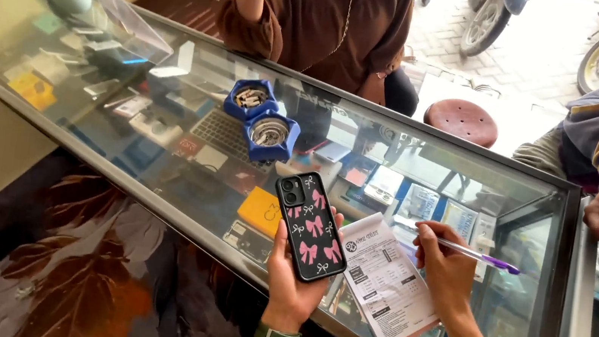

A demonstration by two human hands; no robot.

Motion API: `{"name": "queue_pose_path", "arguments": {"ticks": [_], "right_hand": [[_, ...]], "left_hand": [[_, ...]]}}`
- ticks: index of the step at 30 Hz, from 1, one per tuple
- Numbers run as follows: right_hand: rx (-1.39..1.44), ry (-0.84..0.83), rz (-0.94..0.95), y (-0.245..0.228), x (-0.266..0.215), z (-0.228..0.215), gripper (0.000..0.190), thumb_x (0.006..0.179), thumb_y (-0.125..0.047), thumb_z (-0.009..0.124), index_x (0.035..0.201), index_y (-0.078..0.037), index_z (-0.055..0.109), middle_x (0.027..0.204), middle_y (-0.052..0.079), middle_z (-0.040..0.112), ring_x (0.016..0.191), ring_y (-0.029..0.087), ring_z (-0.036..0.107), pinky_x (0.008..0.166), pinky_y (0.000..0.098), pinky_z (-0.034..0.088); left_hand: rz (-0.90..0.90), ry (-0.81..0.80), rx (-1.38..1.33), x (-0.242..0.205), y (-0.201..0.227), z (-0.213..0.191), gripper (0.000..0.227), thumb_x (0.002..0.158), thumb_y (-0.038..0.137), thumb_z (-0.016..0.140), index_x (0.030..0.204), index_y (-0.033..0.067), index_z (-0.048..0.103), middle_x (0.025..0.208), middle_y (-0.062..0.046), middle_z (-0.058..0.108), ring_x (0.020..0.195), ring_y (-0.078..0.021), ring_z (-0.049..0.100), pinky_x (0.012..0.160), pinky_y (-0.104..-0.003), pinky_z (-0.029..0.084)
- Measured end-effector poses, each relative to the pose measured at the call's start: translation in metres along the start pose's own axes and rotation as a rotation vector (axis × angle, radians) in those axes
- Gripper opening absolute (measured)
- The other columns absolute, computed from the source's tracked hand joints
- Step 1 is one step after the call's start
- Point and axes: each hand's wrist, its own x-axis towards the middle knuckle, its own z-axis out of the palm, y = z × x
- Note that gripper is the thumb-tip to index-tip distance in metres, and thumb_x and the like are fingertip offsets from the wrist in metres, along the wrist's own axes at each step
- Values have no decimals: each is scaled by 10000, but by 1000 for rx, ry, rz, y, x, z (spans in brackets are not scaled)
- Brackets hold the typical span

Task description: A person at a service desk fills out a receipt, shows a phone case to a customer, and accepts cash payment.

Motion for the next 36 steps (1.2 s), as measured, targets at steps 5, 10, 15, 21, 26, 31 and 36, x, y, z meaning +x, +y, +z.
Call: {"name": "queue_pose_path", "arguments": {"ticks": [5,10,15,21,26,31,36], "right_hand": [[40,-82,22,-6,5,-5,204,1081,-104,677,1164,34,803,820,143,730,611,210,621,576,310,532],[76,-113,107,-5,6,-11,234,1081,-127,676,1204,22,808,910,176,775,755,280,726,723,371,646],[-209,-72,87,-6,-10,-10,233,1075,-242,695,1203,-96,823,979,92,875,945,190,841,860,320,627],[-119,-62,62,-7,-13,-9,238,1055,-112,700,1231,8,806,1035,203,870,937,314,859,864,390,687],[-124,-59,72,-8,-15,-10,257,1045,-116,700,1237,21,804,1045,220,869,934,315,859,887,384,687],[-152,-54,57,-6,-9,-10,239,1046,-102,701,1227,18,799,1034,214,862,912,308,850,850,376,686],[-75,-100,-124,5,-12,-18,188,1154,-135,666,1209,19,759,978,158,786,896,218,779,860,321,664]], "left_hand": [[13,32,-6,-3,-1,7,770,1075,552,470,1700,102,476,1560,-223,622,1419,-380,603,1172,-478,508],[36,34,3,-2,-3,4,762,1076,534,472,1696,90,476,1552,-236,610,1420,-388,590,1184,-485,502],[16,11,-1,-4,-4,6,796,1050,511,549,1656,-3,507,1458,-280,652,1331,-413,640,1067,-492,589],[-147,-14,145,0,26,25,763,1059,449,494,1603,-85,520,1431,-362,644,1242,-461,645,1098,-519,548],[-188,-98,201,12,44,29,775,1070,443,520,1621,-102,481,1479,-372,607,1287,-456,632,1150,-507,531],[-204,-175,92,22,37,15,800,1081,483,530,1632,-95,463,1508,-360,590,1318,-443,622,1164,-486,520],[-122,-296,19,12,16,-5,751,1125,461,564,1643,-73,462,1490,-343,615,1297,-425,654,1119,-492,558]]}}
